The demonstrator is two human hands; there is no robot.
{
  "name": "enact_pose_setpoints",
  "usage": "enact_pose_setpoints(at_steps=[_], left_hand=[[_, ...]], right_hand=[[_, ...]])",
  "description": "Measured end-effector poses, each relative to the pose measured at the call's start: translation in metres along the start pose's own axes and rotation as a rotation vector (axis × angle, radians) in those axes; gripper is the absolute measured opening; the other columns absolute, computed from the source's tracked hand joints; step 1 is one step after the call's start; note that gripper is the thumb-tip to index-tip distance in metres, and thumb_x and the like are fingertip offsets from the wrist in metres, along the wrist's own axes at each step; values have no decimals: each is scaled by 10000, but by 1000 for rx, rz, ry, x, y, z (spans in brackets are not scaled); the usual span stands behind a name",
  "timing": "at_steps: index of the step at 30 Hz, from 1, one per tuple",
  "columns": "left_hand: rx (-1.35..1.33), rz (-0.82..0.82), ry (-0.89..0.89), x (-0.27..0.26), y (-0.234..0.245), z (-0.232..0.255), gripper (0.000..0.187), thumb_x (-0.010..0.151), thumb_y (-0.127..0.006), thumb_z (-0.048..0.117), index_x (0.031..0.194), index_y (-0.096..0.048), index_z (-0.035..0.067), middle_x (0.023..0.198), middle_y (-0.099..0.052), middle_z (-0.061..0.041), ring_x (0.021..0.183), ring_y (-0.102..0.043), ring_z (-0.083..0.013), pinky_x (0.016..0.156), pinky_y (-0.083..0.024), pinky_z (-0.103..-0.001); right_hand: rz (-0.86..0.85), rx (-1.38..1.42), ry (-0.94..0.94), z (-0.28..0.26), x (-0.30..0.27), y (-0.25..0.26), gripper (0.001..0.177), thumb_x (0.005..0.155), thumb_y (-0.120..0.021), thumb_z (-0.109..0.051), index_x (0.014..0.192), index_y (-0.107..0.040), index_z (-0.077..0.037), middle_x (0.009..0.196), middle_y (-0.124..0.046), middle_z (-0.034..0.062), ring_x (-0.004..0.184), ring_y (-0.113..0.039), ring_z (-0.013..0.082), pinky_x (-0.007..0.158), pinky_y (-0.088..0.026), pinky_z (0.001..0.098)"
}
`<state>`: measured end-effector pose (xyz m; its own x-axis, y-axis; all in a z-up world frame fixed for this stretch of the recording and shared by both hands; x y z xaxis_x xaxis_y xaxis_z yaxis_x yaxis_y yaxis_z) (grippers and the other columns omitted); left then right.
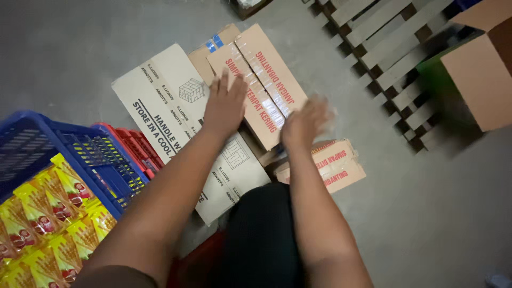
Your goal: The person transfers snack packets from a blue basket into a cardboard box. They first place brown-wrapped packets into the box, then close and move the box aside. Next, they open a new box and continue packing yellow-wrapped snack packets from the basket into it.
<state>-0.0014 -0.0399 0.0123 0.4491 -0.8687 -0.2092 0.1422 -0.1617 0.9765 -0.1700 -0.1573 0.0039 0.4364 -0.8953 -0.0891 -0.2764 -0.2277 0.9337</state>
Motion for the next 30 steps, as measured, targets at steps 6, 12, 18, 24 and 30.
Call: enact_pose_setpoints(at_steps=[6,12,18,24,30], left_hand=[[-81,-34,-32,-13,-40,29,630,1074,-421,366,1643,-287,131,1737,-175,-72,1573,-147,-422,1283,-88,-568],[-306,-136,3,-68,0,59,711,993,-571,330,1610,-334,66,1729,-182,-138,1573,-143,-451,1285,-120,-573],[-770,46,-137,-126,30,98,403,1013,-576,148,1389,-586,2,1424,-592,-163,1390,-516,-381,1259,-290,-475],[-886,-75,-256,-156,66,175,300,957,-621,162,1246,-698,133,1277,-663,-69,1271,-589,-359,1066,-480,-475],[-867,-158,-479,-190,66,242,271,974,-573,99,1202,-711,48,1226,-692,-174,1218,-618,-417,1036,-490,-505]], right_hand=[[-301,-251,222,-38,-7,-23,680,1054,-360,-364,1679,-165,-180,1761,-43,75,1571,50,488,1161,58,789],[-223,-71,220,-30,-2,-25,606,1066,-365,-359,1644,-285,-198,1736,-189,16,1581,-56,452,1197,34,753],[-194,798,115,8,-18,34,402,1013,-551,-129,1406,-588,-202,1416,-632,110,1350,-566,379,1147,-442,528],[-384,668,-8,164,-103,-36,268,984,-630,-242,1232,-731,-262,1234,-730,11,1162,-693,301,1013,-549,443],[-526,717,-320,283,-170,-147,377,992,-630,-295,1325,-647,-118,1241,-695,167,1196,-662,342,991,-526,484]])
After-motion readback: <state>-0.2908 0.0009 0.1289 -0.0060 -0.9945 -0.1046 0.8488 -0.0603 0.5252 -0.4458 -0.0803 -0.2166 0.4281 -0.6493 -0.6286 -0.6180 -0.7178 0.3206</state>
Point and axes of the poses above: each hand's wrist, its own x-axis towards the middle knuckle, its own y-axis out of the back of the hand, z = x × y, the point moved 6 cm from there along x, towards the middle knuckle
